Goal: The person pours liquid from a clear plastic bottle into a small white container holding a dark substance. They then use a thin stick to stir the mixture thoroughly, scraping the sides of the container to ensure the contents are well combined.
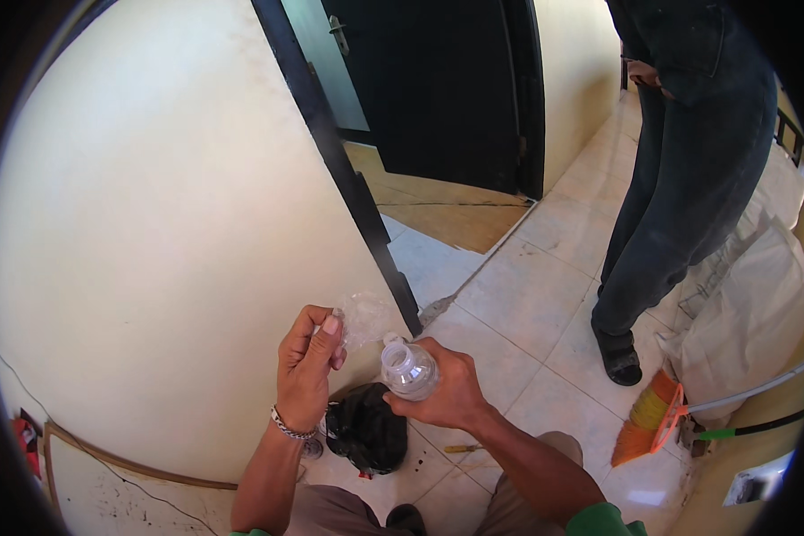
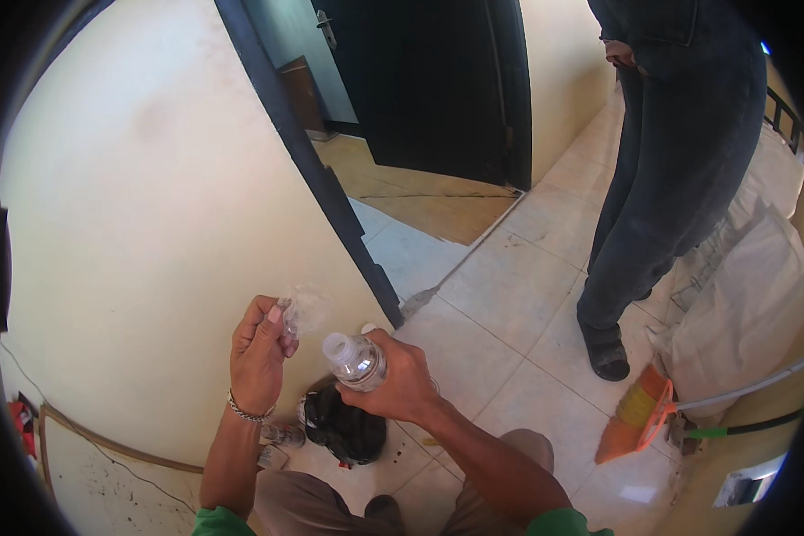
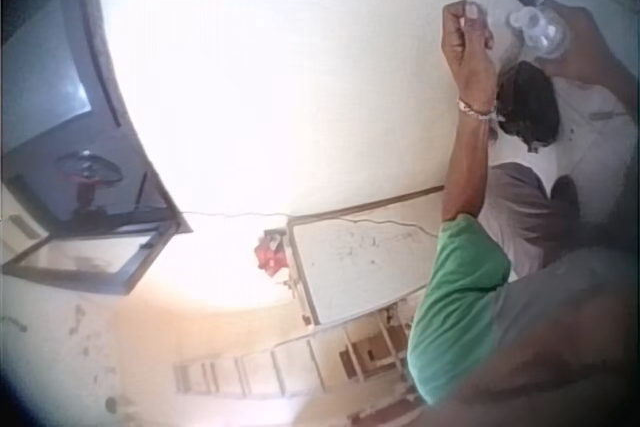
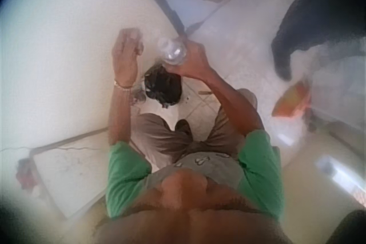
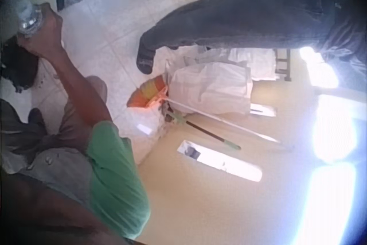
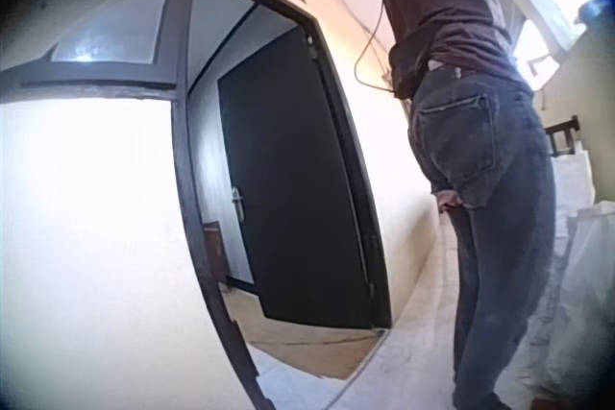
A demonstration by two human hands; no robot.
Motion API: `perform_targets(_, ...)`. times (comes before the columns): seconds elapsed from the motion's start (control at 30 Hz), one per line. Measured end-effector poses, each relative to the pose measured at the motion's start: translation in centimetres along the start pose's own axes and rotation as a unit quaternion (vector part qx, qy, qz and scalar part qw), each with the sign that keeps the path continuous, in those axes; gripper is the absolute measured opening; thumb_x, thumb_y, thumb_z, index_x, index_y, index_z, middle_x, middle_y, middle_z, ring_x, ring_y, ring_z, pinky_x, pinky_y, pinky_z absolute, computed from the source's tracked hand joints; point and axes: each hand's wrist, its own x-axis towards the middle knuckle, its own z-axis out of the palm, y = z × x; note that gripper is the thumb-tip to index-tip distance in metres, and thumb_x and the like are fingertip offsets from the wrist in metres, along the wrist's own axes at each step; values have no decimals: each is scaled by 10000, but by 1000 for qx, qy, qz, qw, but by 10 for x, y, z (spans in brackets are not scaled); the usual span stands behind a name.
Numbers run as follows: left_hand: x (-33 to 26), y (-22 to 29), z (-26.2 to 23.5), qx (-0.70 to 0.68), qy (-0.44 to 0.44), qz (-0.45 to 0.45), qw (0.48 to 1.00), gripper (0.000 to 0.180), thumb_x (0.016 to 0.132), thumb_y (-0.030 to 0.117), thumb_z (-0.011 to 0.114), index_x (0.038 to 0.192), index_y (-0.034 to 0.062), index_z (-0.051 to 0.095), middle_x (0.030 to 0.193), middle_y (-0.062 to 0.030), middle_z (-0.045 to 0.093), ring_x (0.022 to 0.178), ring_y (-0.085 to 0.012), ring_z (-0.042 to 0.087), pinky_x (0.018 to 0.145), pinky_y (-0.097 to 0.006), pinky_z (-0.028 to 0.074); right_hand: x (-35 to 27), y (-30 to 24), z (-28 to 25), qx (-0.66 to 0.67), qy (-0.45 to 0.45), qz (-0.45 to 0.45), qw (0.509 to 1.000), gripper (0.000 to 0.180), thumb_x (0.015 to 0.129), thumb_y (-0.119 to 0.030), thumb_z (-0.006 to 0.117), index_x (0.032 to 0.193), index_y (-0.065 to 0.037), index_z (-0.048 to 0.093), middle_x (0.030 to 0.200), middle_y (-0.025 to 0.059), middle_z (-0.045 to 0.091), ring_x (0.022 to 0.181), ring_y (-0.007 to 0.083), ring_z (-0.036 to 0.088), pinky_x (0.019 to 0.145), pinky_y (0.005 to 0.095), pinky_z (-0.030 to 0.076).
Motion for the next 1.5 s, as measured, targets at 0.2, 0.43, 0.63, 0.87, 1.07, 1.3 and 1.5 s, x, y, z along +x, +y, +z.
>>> perform_targets(0.2,-7,-14,-10,-13,27,-19,999,215,1101,290,587,972,120,565,840,57,497,749,-54,457,657,-242,393,-3,-2,-7,-6,0,-11,1000,613,639,-248,974,1129,-30,676,963,114,776,881,215,779,824,355,608)
perform_targets(0.43,-29,-84,-30,-54,80,-81,992,229,1101,295,604,988,97,615,807,66,520,696,-39,454,630,-229,399,-17,-20,-11,6,-89,22,996,591,670,-219,986,1142,-38,680,1036,91,763,934,170,752,868,332,592)
perform_targets(0.63,-32,-134,-59,-75,-44,-249,965,210,1087,277,624,1003,86,650,773,74,532,657,-27,426,610,-205,376,-39,-10,-8,72,-142,97,982,552,707,-133,979,1163,-36,684,1110,65,751,1066,143,710,953,321,553)
perform_targets(0.87,-54,-239,-67,273,-311,-242,878,350,976,410,681,1030,83,792,994,-155,781,940,-276,742,899,-371,546,-22,-3,-47,-8,-176,124,977,588,716,-191,970,1182,-27,651,1052,53,739,984,117,690,913,302,552)
perform_targets(1.07,-103,-333,-45,248,-564,-296,730,342,973,445,684,1040,135,811,1048,-134,789,1011,-294,736,957,-388,537,-29,-12,-60,-24,-214,83,973,618,723,-200,965,1224,-19,651,1119,104,735,1062,194,707,971,355,550)
perform_targets(1.3,-184,-435,-20,408,-634,-275,597,423,949,514,701,1120,140,801,1194,-146,757,1175,-372,684,1039,-461,523,-98,8,-40,101,-248,48,962,625,788,-219,920,1279,54,647,1213,209,711,1149,372,703,1029,503,558)
perform_targets(1.5,-153,-381,-4,494,-612,-268,557,432,1014,429,581,1034,28,740,1061,-216,762,1068,-403,732,922,-503,577,-120,22,-28,148,-215,37,965,552,815,-169,871,1253,76,642,1215,208,684,1122,394,681,985,506,560)
